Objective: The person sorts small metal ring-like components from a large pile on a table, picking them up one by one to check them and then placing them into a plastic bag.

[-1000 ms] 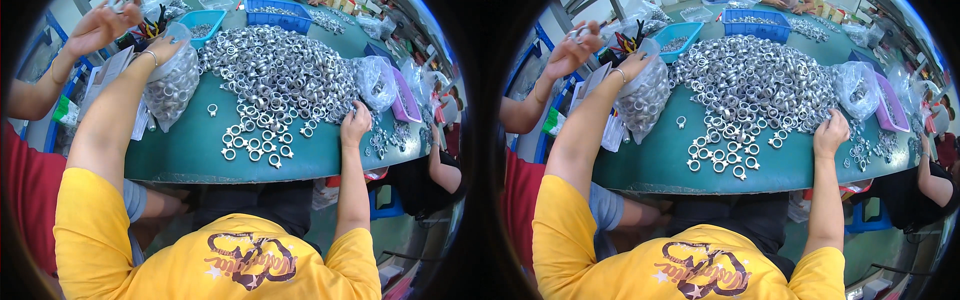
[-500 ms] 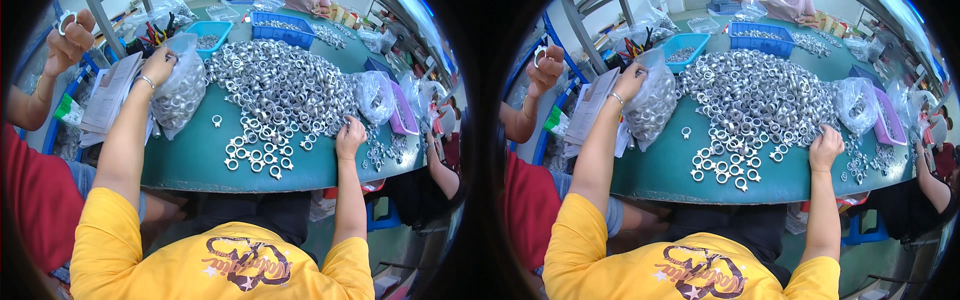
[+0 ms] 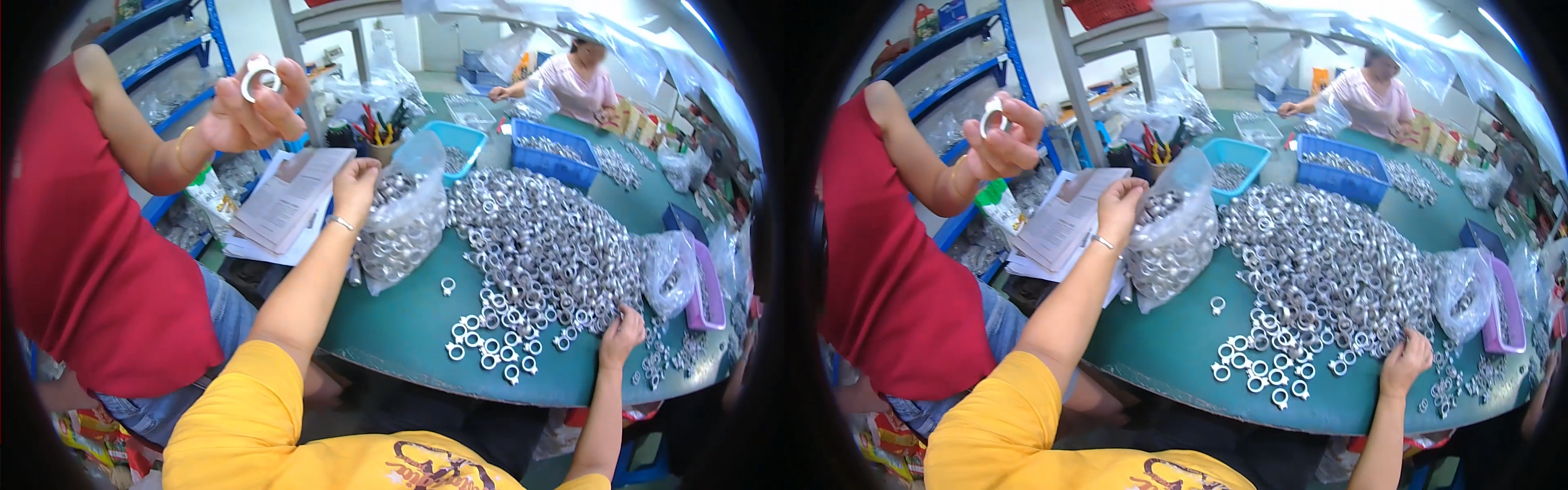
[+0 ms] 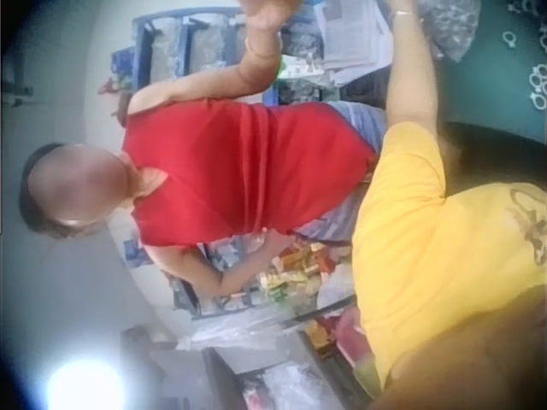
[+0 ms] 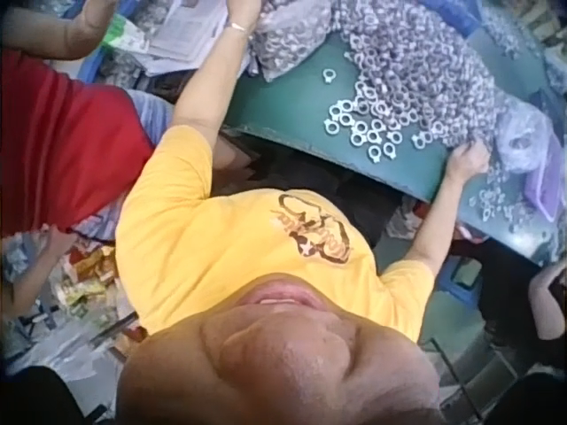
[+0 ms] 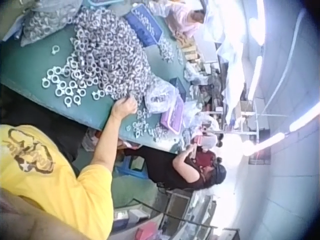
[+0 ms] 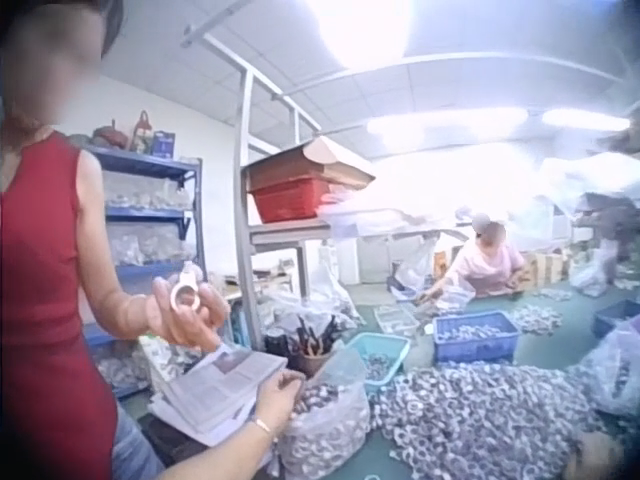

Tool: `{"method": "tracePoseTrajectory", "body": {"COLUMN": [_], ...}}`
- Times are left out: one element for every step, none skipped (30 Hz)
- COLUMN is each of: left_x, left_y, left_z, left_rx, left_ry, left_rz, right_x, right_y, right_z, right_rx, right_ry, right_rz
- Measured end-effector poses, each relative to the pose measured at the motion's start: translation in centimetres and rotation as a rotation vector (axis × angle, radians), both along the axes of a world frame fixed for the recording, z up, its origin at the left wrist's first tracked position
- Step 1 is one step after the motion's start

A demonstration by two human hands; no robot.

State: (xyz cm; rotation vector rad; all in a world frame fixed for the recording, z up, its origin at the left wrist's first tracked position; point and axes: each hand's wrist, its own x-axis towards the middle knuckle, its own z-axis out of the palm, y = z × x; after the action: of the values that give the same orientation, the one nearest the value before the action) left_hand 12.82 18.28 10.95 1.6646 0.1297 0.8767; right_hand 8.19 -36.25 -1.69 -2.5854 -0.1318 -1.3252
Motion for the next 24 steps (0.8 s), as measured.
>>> {"method": "tracePoseTrajectory", "body": {"left_x": [-0.2, -0.4, -0.6, -0.6, -0.6, -0.7, -0.8, -1.0, -1.2, -1.5, -2.0, -2.3, -3.1, -4.0, -4.9, -6.6, -7.3, -8.4, -9.1, -9.8, -10.3, -10.7, -11.2, -11.3], "left_y": [-0.3, -0.3, -0.5, -0.5, -0.6, -0.7, -0.9, -1.0, -1.3, -1.6, -1.9, -2.5, -3.9, -5.6, -6.9, -8.3, -9.0, -10.5, -12.0, -13.0, -14.3, -15.3, -16.1, -16.5], "left_z": [-0.1, 0.0, 0.0, 0.0, 0.1, 0.2, 0.3, 0.5, 0.7, 0.9, 0.8, 0.9, 1.2, 1.3, 1.3, 1.7, 0.8, 0.4, -0.4, -1.3, -2.5, -3.8, -4.7, -6.6], "left_rx": [-0.050, -0.051, -0.054, -0.055, -0.084, -0.124, -0.147, -0.168, -0.186, -0.186, -0.098, -0.013, 0.132, 0.238, 0.340, 0.405, 0.480, 0.518, 0.547, 0.564, 0.599, 0.598, 0.619, 0.637], "left_ry": [-0.051, -0.061, -0.086, -0.110, -0.151, -0.178, -0.196, -0.214, -0.230, -0.234, -0.261, -0.291, -0.311, -0.341, -0.398, -0.414, -0.414, -0.420, -0.404, -0.392, -0.357, -0.330, -0.267, -0.230], "left_rz": [0.002, 0.012, 0.019, 0.027, 0.020, -0.004, 0.004, 0.013, -0.007, -0.003, 0.058, 0.114, 0.184, 0.225, 0.218, 0.164, 0.144, 0.080, 0.001, -0.086, -0.151, -0.260, -0.342, -0.374], "right_x": [0.0, 0.0, -0.2, -0.2, -0.1, -0.1, -0.1, 0.0, 0.0, 0.0, 0.1, 0.1, -0.1, -0.3, -0.4, -0.2, 0.0, 0.1, -0.2, -0.3, -1.0, -2.0, -3.2, -3.7], "right_y": [-0.1, -0.1, 0.1, 0.3, 0.2, 0.2, 0.3, 0.5, 0.5, 0.5, 0.5, 0.4, 0.1, -0.3, -0.5, -0.3, 0.2, 0.4, 0.6, 1.5, 2.4, 3.8, 5.5, 6.4], "right_z": [0.0, -0.1, 0.0, 0.1, 0.1, 0.0, 0.0, 0.0, -0.1, -0.1, -0.2, -0.2, 0.0, 0.1, 0.2, 0.4, 0.5, 0.8, 1.8, 3.0, 4.8, 6.6, 9.1, 11.1], "right_rx": [0.009, 0.019, 0.015, 0.011, 0.018, 0.020, 0.023, 0.028, 0.026, 0.029, 0.031, 0.029, 0.031, 0.032, 0.018, 0.022, 0.028, 0.031, 0.118, 0.265, 0.449, 0.641, 0.764, 0.816], "right_ry": [0.014, 0.028, 0.025, 0.023, 0.019, 0.031, 0.035, 0.039, 0.035, 0.042, 0.049, 0.042, 0.042, 0.042, 0.031, 0.027, -0.037, -0.100, -0.104, -0.100, -0.111, -0.112, -0.163, -0.231], "right_rz": [0.006, 0.010, 0.001, -0.007, 0.000, 0.006, 0.007, 0.009, 0.013, 0.014, 0.016, 0.017, 0.015, 0.013, 0.009, 0.016, 0.058, 0.094, 0.156, 0.259, 0.358, 0.461, 0.598, 0.871]}}
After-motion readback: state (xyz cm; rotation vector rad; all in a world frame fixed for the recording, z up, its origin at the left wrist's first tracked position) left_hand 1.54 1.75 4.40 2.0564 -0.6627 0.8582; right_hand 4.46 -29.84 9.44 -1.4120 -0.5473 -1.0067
